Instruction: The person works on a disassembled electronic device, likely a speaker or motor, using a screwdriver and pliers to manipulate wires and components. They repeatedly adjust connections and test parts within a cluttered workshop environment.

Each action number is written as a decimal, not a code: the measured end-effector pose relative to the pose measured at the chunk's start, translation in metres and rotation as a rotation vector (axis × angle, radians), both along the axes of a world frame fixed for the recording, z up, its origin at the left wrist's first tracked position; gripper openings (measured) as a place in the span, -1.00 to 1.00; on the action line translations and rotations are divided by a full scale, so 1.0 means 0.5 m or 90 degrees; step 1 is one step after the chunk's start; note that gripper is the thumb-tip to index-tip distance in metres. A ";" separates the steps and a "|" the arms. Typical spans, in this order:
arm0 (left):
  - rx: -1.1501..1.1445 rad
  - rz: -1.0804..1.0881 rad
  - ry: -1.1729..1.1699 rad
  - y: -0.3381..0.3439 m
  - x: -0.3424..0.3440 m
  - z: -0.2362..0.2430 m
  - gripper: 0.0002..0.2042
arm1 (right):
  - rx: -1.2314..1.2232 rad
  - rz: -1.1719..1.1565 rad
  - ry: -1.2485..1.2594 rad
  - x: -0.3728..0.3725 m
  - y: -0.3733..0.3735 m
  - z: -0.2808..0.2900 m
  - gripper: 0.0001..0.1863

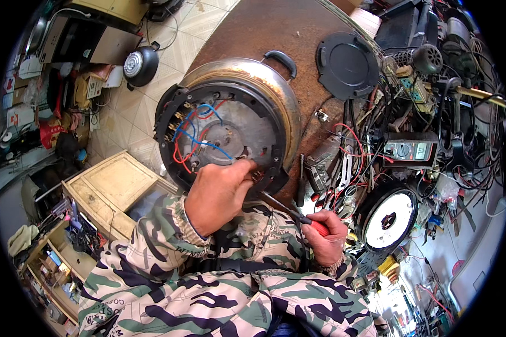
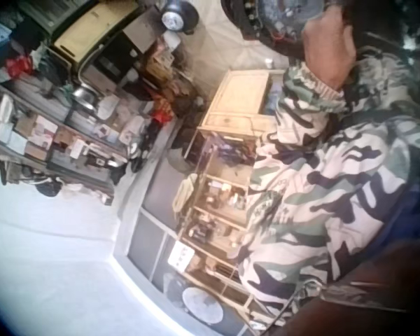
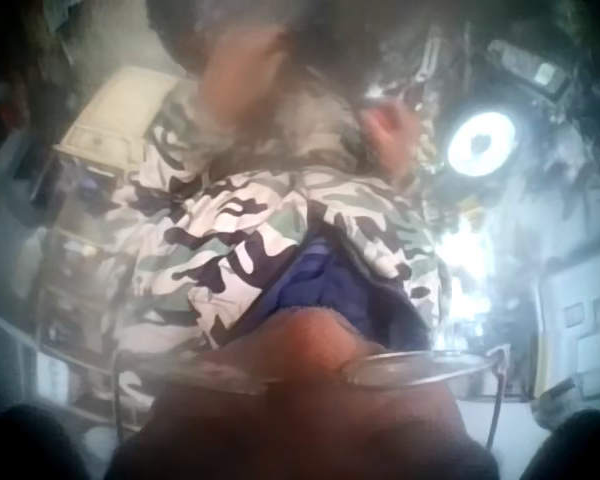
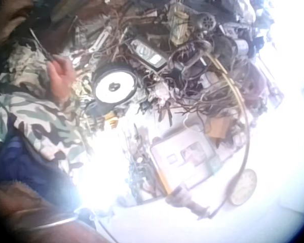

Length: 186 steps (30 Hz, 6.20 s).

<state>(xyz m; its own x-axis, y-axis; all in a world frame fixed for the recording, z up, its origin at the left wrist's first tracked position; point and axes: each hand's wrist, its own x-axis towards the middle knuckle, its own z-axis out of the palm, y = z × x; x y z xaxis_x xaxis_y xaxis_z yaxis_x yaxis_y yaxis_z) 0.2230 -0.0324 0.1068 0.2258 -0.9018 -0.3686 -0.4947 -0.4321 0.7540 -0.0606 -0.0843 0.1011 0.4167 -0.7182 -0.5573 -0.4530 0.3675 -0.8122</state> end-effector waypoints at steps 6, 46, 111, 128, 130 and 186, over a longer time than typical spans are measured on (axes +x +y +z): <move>0.018 0.040 0.021 -0.012 -0.015 0.005 -0.79 | 0.023 -0.028 -0.005 -0.008 0.013 -0.006 -0.74; 0.072 -0.017 0.014 -0.026 -0.003 0.025 -0.79 | 0.019 -0.030 -0.026 -0.004 0.006 -0.004 -0.74; -0.334 0.104 0.140 0.131 0.107 -0.059 -0.71 | -0.305 0.474 0.212 0.383 -0.161 0.172 -0.76; -0.318 0.121 0.117 0.119 0.100 -0.055 -0.71 | -0.336 0.415 0.231 0.367 -0.161 0.175 -0.76; -0.301 0.141 0.102 0.114 0.093 -0.051 -0.71 | -0.339 0.400 0.227 0.363 -0.162 0.182 -0.77; 0.017 0.063 0.103 0.015 -0.025 -0.038 -0.84 | 0.143 -0.559 -0.362 -0.008 0.161 -0.106 -0.75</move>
<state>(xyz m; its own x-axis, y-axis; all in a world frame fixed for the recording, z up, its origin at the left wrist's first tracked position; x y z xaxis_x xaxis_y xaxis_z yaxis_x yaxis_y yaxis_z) 0.2106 -0.0250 0.0880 0.2496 -0.8673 -0.4306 -0.3222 -0.4937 0.8077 -0.0647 -0.0038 0.0483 0.0437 -0.7985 -0.6004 0.4670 0.5476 -0.6943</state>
